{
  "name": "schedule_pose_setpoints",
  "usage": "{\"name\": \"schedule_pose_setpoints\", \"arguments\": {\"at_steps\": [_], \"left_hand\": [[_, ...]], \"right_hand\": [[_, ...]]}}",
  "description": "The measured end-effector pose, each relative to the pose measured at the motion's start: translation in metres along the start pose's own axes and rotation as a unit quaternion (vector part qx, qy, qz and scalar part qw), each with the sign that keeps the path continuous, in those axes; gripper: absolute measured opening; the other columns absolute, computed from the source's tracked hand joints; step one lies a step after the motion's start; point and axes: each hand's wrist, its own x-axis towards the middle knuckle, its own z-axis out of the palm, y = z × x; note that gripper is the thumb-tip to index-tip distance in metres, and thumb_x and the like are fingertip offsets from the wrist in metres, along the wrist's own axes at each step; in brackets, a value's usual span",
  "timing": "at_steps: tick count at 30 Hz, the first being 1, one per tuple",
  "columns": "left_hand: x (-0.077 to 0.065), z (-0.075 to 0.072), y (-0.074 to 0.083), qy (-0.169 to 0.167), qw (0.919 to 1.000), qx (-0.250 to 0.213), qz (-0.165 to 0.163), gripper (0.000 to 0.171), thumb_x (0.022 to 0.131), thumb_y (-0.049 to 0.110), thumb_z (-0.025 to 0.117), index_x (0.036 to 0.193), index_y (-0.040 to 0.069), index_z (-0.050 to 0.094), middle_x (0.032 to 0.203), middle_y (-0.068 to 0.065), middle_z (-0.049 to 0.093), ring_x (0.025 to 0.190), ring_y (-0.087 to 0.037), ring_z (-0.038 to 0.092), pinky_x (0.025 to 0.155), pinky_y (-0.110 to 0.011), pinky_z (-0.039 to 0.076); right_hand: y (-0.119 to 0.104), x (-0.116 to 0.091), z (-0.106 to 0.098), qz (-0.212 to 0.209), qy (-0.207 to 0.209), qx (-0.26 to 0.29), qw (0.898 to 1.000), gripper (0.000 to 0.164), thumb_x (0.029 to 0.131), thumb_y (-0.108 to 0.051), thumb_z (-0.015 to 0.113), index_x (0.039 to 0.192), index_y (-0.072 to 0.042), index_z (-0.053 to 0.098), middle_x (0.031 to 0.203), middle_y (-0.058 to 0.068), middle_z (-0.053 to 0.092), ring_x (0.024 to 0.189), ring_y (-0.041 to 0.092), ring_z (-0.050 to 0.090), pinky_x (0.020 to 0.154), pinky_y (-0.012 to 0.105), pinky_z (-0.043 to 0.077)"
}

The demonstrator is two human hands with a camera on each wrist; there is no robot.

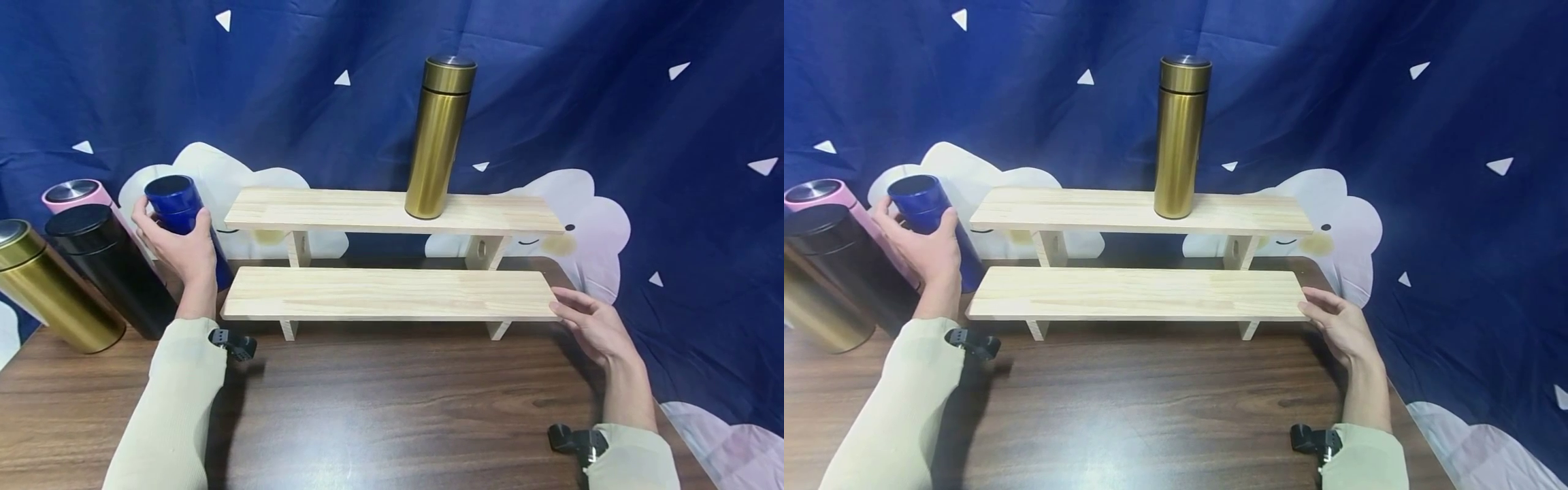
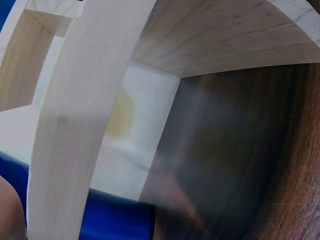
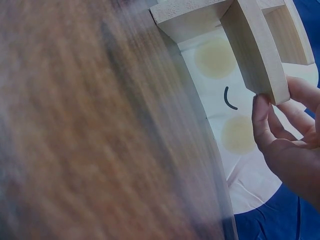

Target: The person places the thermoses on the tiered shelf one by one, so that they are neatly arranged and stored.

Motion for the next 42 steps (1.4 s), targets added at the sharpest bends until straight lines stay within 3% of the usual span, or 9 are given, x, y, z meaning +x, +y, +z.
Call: {"name": "schedule_pose_setpoints", "arguments": {"at_steps": [12, 20, 25, 29, 37, 42], "left_hand": [[0.000, 0.000, 0.002, -0.005, 0.9998, 0.018, -0.010, 0.080, 0.082, 0.035, 0.083, 0.149, 0.035, 0.038, 0.147, 0.011, 0.048, 0.134, -0.003, 0.041, 0.112, -0.025, 0.025], [-0.001, -0.005, 0.003, -0.003, 0.9983, 0.053, -0.025, 0.080, 0.081, 0.041, 0.083, 0.147, 0.042, 0.036, 0.147, 0.012, 0.046, 0.135, -0.003, 0.041, 0.113, -0.026, 0.023], [-0.002, -0.007, 0.004, -0.005, 0.9985, 0.049, -0.021, 0.080, 0.080, 0.040, 0.083, 0.146, 0.042, 0.038, 0.146, 0.011, 0.048, 0.133, -0.004, 0.043, 0.112, -0.026, 0.025], [-0.004, -0.006, 0.007, -0.017, 0.9990, 0.040, -0.008, 0.079, 0.081, 0.039, 0.083, 0.146, 0.041, 0.039, 0.144, 0.010, 0.050, 0.132, -0.006, 0.045, 0.112, -0.027, 0.026], [-0.005, -0.002, 0.018, -0.019, 0.9981, 0.022, 0.054, 0.078, 0.077, 0.034, 0.084, 0.145, 0.035, 0.044, 0.131, 0.006, 0.053, 0.122, -0.007, 0.047, 0.106, -0.026, 0.032], [-0.007, 0.000, 0.024, -0.030, 0.9921, 0.023, 0.119, 0.076, 0.078, 0.037, 0.082, 0.145, 0.030, 0.047, 0.133, 0.005, 0.052, 0.121, -0.006, 0.045, 0.105, -0.027, 0.033]], "right_hand": [[0.000, 0.000, 0.000, -0.007, -0.004, 0.008, 1.000, 0.026, 0.093, -0.002, 0.071, 0.114, -0.017, 0.073, 0.105, -0.008, 0.070, 0.090, 0.005, 0.068, 0.080, 0.017, 0.052], [0.000, 0.000, 0.000, -0.006, -0.006, -0.004, 1.000, 0.026, 0.094, -0.003, 0.070, 0.116, -0.017, 0.072, 0.105, -0.009, 0.069, 0.092, 0.004, 0.066, 0.080, 0.016, 0.051], [0.001, 0.001, -0.001, -0.006, -0.005, -0.003, 1.000, 0.029, 0.094, -0.002, 0.069, 0.120, -0.014, 0.070, 0.105, -0.009, 0.069, 0.091, 0.004, 0.066, 0.080, 0.016, 0.050], [0.002, 0.001, -0.001, -0.007, -0.005, 0.002, 1.000, 0.029, 0.095, 0.001, 0.067, 0.119, -0.015, 0.070, 0.105, -0.009, 0.069, 0.091, 0.004, 0.066, 0.080, 0.016, 0.050], [0.002, 0.001, -0.002, -0.009, -0.002, -0.028, 1.000, 0.028, 0.094, -0.005, 0.070, 0.120, -0.015, 0.070, 0.105, -0.011, 0.069, 0.092, 0.004, 0.065, 0.081, 0.015, 0.049], [0.002, 0.002, -0.003, -0.010, -0.005, -0.040, 0.999, 0.030, 0.093, -0.008, 0.073, 0.122, -0.014, 0.069, 0.107, -0.010, 0.068, 0.093, 0.005, 0.065, 0.082, 0.015, 0.049]]}}
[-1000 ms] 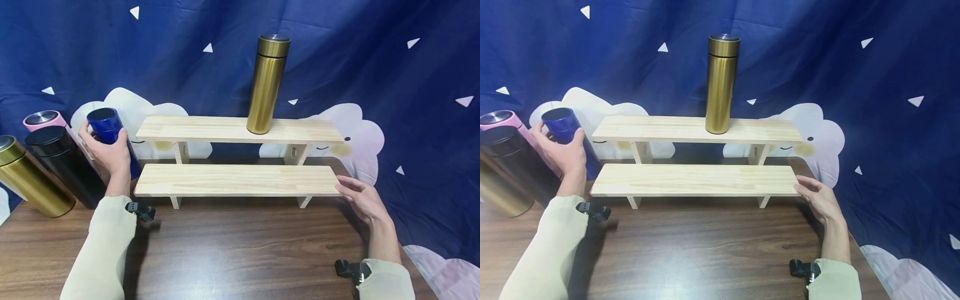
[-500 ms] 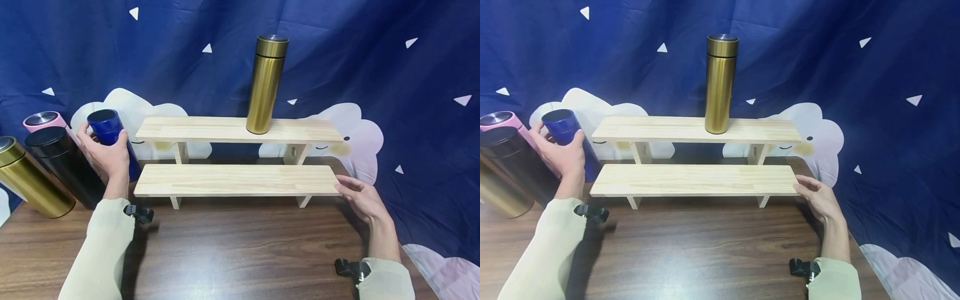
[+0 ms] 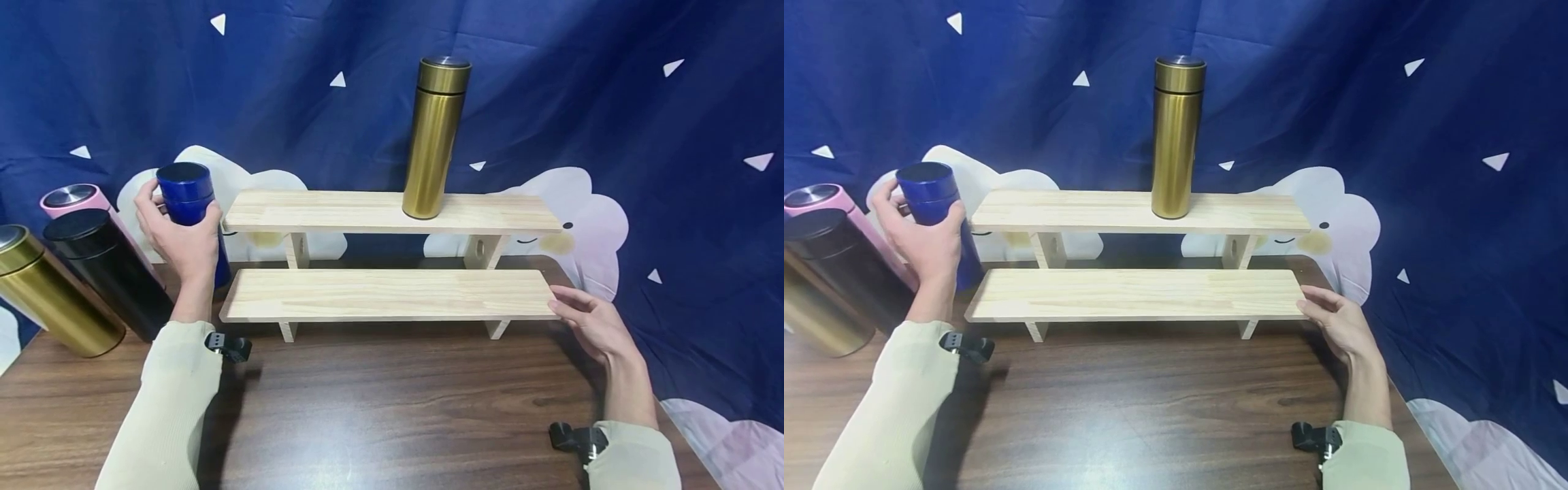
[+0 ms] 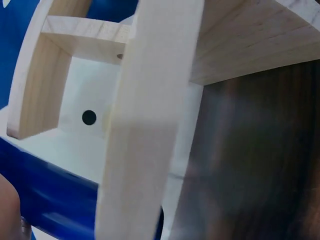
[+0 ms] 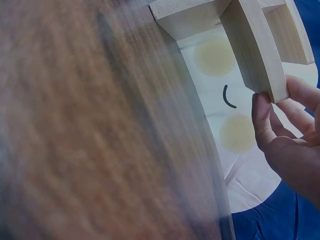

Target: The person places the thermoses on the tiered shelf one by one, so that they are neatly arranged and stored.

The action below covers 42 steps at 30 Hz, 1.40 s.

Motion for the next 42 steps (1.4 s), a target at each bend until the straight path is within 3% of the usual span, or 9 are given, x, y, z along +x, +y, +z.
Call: {"name": "schedule_pose_setpoints", "arguments": {"at_steps": [5, 11, 16, 22, 27, 34, 42], "left_hand": [[-0.002, 0.003, 0.007, 0.000, 0.9977, 0.011, 0.067, 0.071, 0.078, 0.036, 0.080, 0.141, 0.023, 0.053, 0.133, 0.000, 0.054, 0.123, -0.005, 0.044, 0.107, -0.027, 0.031], [0.000, 0.006, 0.015, 0.010, 0.9946, 0.016, 0.103, 0.066, 0.076, 0.027, 0.081, 0.137, 0.017, 0.057, 0.130, -0.006, 0.058, 0.122, -0.013, 0.045, 0.106, -0.027, 0.030], [0.000, 0.004, 0.022, 0.000, 0.9897, 0.016, 0.142, 0.066, 0.076, 0.028, 0.081, 0.137, 0.017, 0.059, 0.129, -0.008, 0.059, 0.122, -0.016, 0.046, 0.105, -0.029, 0.031], [0.000, 0.002, 0.033, -0.024, 0.9873, 0.011, 0.157, 0.065, 0.078, 0.037, 0.077, 0.138, 0.027, 0.057, 0.129, -0.004, 0.057, 0.122, -0.006, 0.041, 0.106, -0.030, 0.029], [0.001, 0.002, 0.041, -0.037, 0.9837, 0.012, 0.175, 0.064, 0.078, 0.038, 0.076, 0.138, 0.026, 0.058, 0.130, -0.005, 0.056, 0.123, -0.006, 0.039, 0.107, -0.031, 0.029], [0.002, 0.007, 0.053, -0.044, 0.9710, -0.002, 0.235, 0.062, 0.077, 0.031, 0.079, 0.136, 0.021, 0.061, 0.126, -0.010, 0.057, 0.123, -0.014, 0.041, 0.105, -0.034, 0.030], [0.000, 0.012, 0.065, -0.059, 0.9574, -0.015, 0.282, 0.059, 0.077, 0.028, 0.076, 0.135, 0.021, 0.061, 0.126, -0.016, 0.057, 0.121, -0.021, 0.043, 0.104, -0.036, 0.031]], "right_hand": [[0.000, -0.001, 0.000, -0.002, -0.005, 0.005, 1.000, 0.031, 0.093, -0.006, 0.072, 0.123, -0.012, 0.068, 0.106, -0.011, 0.068, 0.092, 0.004, 0.065, 0.081, 0.015, 0.049], [-0.001, 0.000, 0.001, 0.002, -0.002, 0.001, 1.000, 0.031, 0.094, -0.007, 0.072, 0.124, -0.011, 0.067, 0.106, -0.011, 0.069, 0.093, 0.003, 0.065, 0.082, 0.015, 0.049], [0.000, -0.001, 0.001, -0.001, -0.006, 0.008, 1.000, 0.032, 0.094, -0.006, 0.071, 0.125, -0.009, 0.067, 0.106, -0.010, 0.069, 0.093, 0.004, 0.065, 0.081, 0.016, 0.049], [-0.001, -0.002, 0.001, -0.005, -0.006, 0.016, 1.000, 0.030, 0.093, -0.004, 0.071, 0.122, -0.011, 0.069, 0.106, -0.009, 0.069, 0.092, 0.004, 0.066, 0.081, 0.016, 0.050], [-0.001, -0.002, 0.000, -0.005, -0.005, 0.017, 1.000, 0.030, 0.094, -0.003, 0.070, 0.122, -0.011, 0.068, 0.105, -0.010, 0.069, 0.092, 0.004, 0.065, 0.081, 0.015, 0.050], [-0.002, 0.000, -0.001, -0.007, -0.010, 0.028, 1.000, 0.029, 0.094, -0.001, 0.068, 0.120, -0.013, 0.070, 0.105, -0.009, 0.069, 0.091, 0.005, 0.065, 0.081, 0.016, 0.050], [-0.001, 0.000, -0.001, -0.004, -0.012, 0.025, 1.000, 0.029, 0.095, -0.003, 0.068, 0.121, -0.014, 0.070, 0.106, -0.009, 0.069, 0.093, 0.006, 0.065, 0.081, 0.017, 0.049]]}}
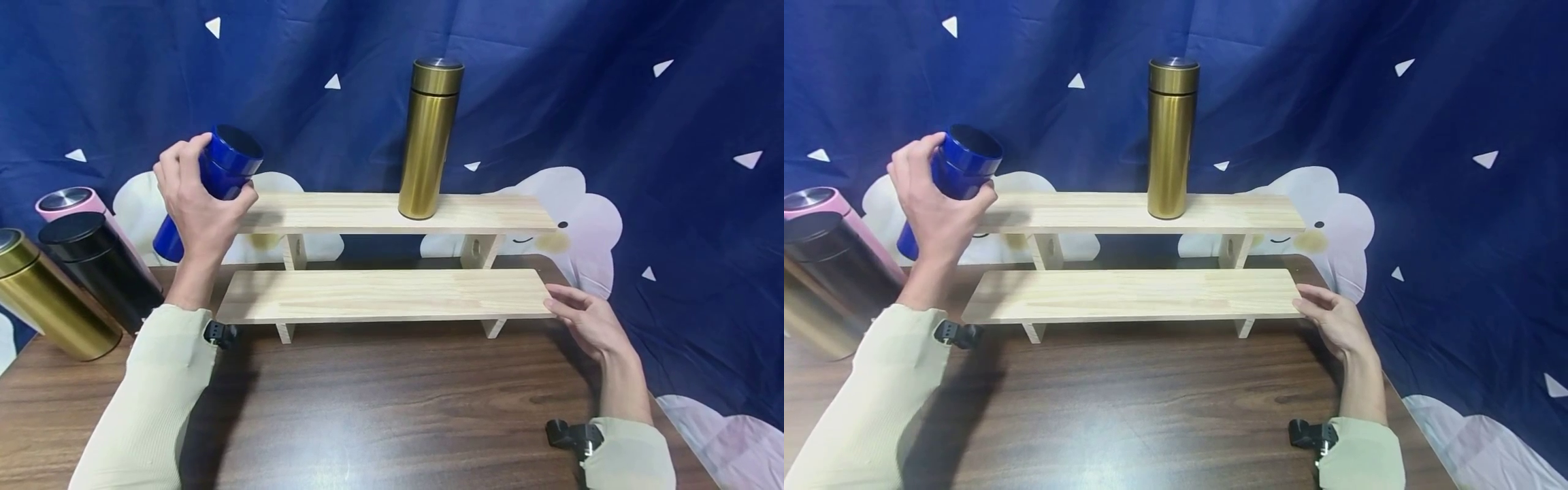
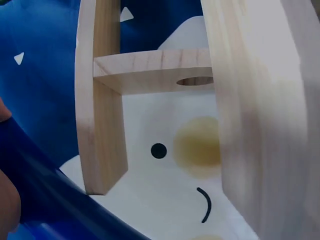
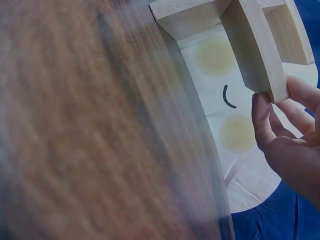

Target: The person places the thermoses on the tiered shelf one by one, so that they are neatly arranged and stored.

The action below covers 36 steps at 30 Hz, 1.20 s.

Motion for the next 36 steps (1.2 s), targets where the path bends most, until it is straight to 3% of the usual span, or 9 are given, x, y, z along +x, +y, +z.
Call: {"name": "schedule_pose_setpoints", "arguments": {"at_steps": [23, 36], "left_hand": [[0.025, 0.028, 0.041, -0.034, 0.9961, -0.020, 0.079, 0.060, 0.074, 0.020, 0.078, 0.132, 0.019, 0.063, 0.123, -0.016, 0.057, 0.122, -0.030, 0.045, 0.106, -0.037, 0.030], [0.036, 0.048, 0.065, -0.020, 0.9942, -0.068, 0.081, 0.062, 0.073, 0.022, 0.080, 0.132, 0.015, 0.064, 0.125, -0.013, 0.059, 0.122, -0.023, 0.046, 0.107, -0.033, 0.031]], "right_hand": [[0.000, 0.001, 0.000, 0.000, 0.001, 0.005, 1.000, 0.029, 0.095, -0.002, 0.069, 0.123, -0.010, 0.068, 0.106, -0.009, 0.068, 0.091, 0.004, 0.065, 0.081, 0.016, 0.049], [0.002, 0.002, -0.001, -0.001, 0.002, -0.001, 1.000, 0.030, 0.094, -0.002, 0.069, 0.122, -0.012, 0.069, 0.106, -0.009, 0.068, 0.092, 0.005, 0.064, 0.080, 0.016, 0.049]]}}
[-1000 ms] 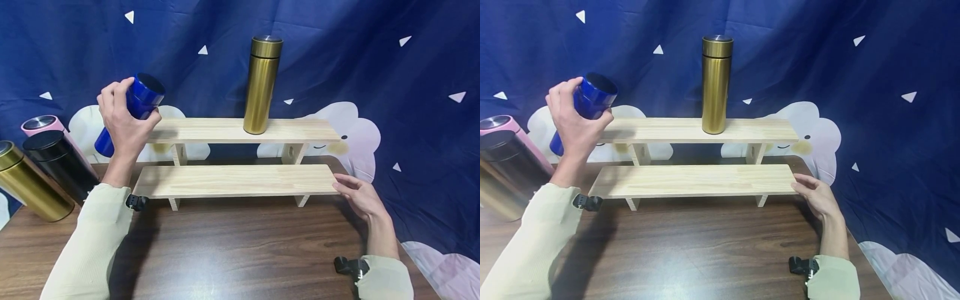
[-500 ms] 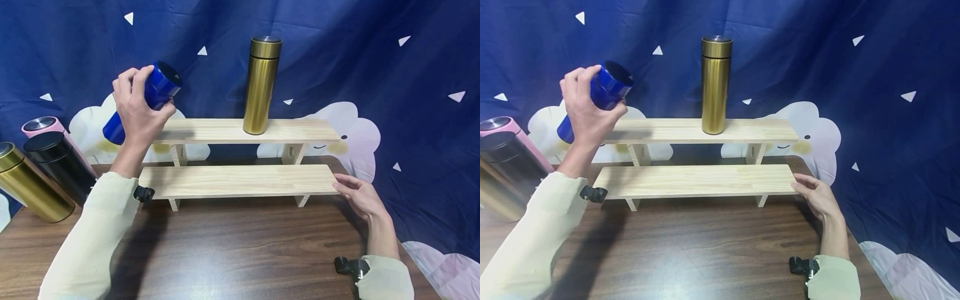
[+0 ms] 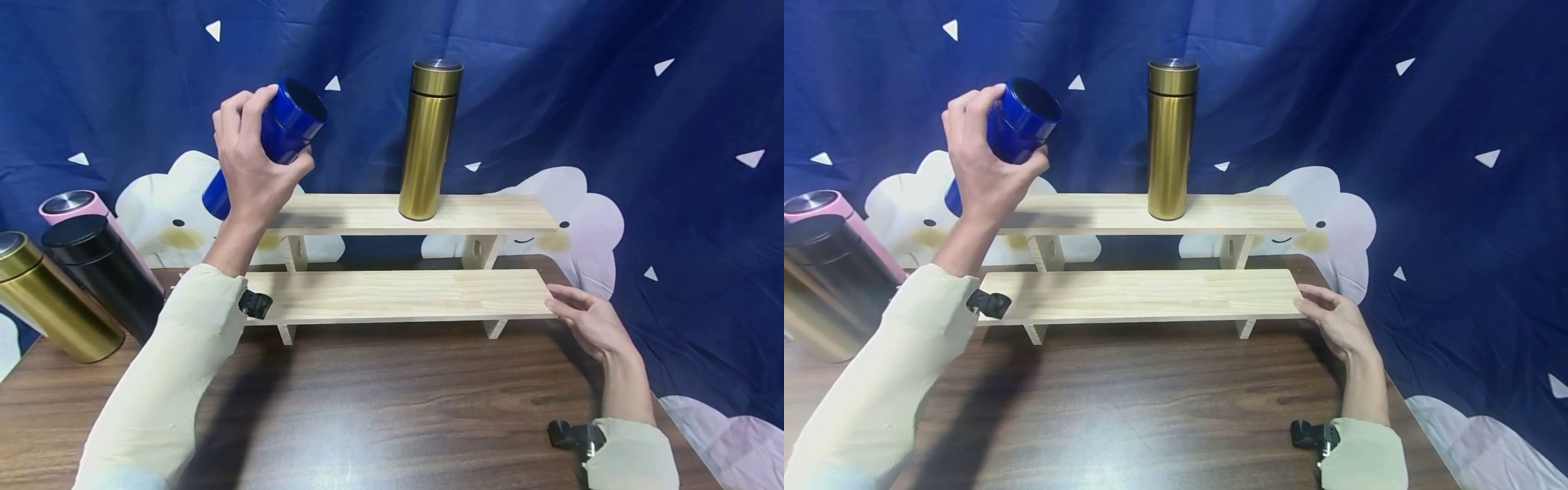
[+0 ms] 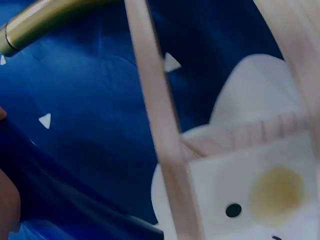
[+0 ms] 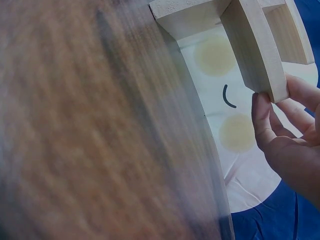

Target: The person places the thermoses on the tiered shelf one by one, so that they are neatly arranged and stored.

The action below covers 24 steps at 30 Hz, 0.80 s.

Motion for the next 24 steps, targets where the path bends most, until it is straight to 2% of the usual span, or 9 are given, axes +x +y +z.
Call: {"name": "schedule_pose_setpoints", "arguments": {"at_steps": [4, 8, 11, 14, 21, 24], "left_hand": [[0.003, 0.008, 0.009, -0.001, 0.9995, -0.028, -0.017, 0.063, 0.075, 0.023, 0.080, 0.135, 0.013, 0.062, 0.129, -0.010, 0.058, 0.124, -0.015, 0.043, 0.107, -0.031, 0.032], [0.005, 0.016, 0.015, 0.016, 0.9979, -0.055, -0.030, 0.064, 0.075, 0.022, 0.081, 0.135, 0.012, 0.062, 0.129, -0.009, 0.059, 0.122, -0.010, 0.043, 0.104, -0.030, 0.035], [0.008, 0.022, 0.019, 0.030, 0.9963, -0.074, -0.033, 0.065, 0.074, 0.022, 0.082, 0.135, 0.011, 0.063, 0.125, -0.009, 0.059, 0.118, -0.008, 0.044, 0.102, -0.030, 0.036], [0.010, 0.027, 0.024, 0.029, 0.9948, -0.088, -0.044, 0.066, 0.074, 0.023, 0.081, 0.135, 0.010, 0.062, 0.124, -0.009, 0.059, 0.116, -0.008, 0.045, 0.101, -0.030, 0.037], [0.016, 0.036, 0.034, -0.001, 0.9846, -0.129, -0.118, 0.070, 0.075, 0.024, 0.081, 0.139, 0.010, 0.056, 0.125, -0.005, 0.057, 0.116, -0.007, 0.048, 0.103, -0.025, 0.035], [0.017, 0.042, 0.036, -0.008, 0.9796, -0.145, -0.139, 0.070, 0.076, 0.024, 0.082, 0.139, 0.009, 0.055, 0.124, -0.005, 0.058, 0.114, -0.009, 0.050, 0.101, -0.024, 0.036]], "right_hand": [[0.001, -0.001, -0.001, 0.001, 0.001, -0.001, 1.000, 0.030, 0.095, 0.000, 0.067, 0.123, -0.011, 0.069, 0.105, -0.010, 0.069, 0.091, 0.004, 0.064, 0.080, 0.016, 0.049], [0.001, -0.001, -0.001, 0.002, 0.001, -0.003, 1.000, 0.030, 0.095, 0.000, 0.066, 0.124, -0.010, 0.068, 0.105, -0.010, 0.069, 0.091, 0.004, 0.064, 0.080, 0.016, 0.049], [0.001, -0.001, -0.001, 0.002, -0.001, -0.003, 1.000, 0.031, 0.095, 0.000, 0.067, 0.124, -0.009, 0.067, 0.105, -0.009, 0.069, 0.090, 0.004, 0.065, 0.080, 0.016, 0.049], [0.000, -0.001, -0.001, 0.001, -0.002, -0.001, 1.000, 0.031, 0.094, 0.000, 0.068, 0.124, -0.009, 0.067, 0.105, -0.009, 0.069, 0.090, 0.004, 0.065, 0.080, 0.016, 0.049], [-0.001, -0.001, 0.000, -0.001, -0.006, 0.004, 1.000, 0.029, 0.095, 0.000, 0.067, 0.121, -0.012, 0.068, 0.104, -0.008, 0.070, 0.090, 0.004, 0.066, 0.080, 0.017, 0.049], [-0.001, -0.001, 0.000, 0.001, -0.006, 0.005, 1.000, 0.029, 0.095, 0.000, 0.067, 0.121, -0.012, 0.068, 0.104, -0.008, 0.070, 0.090, 0.004, 0.066, 0.081, 0.016, 0.049]]}}
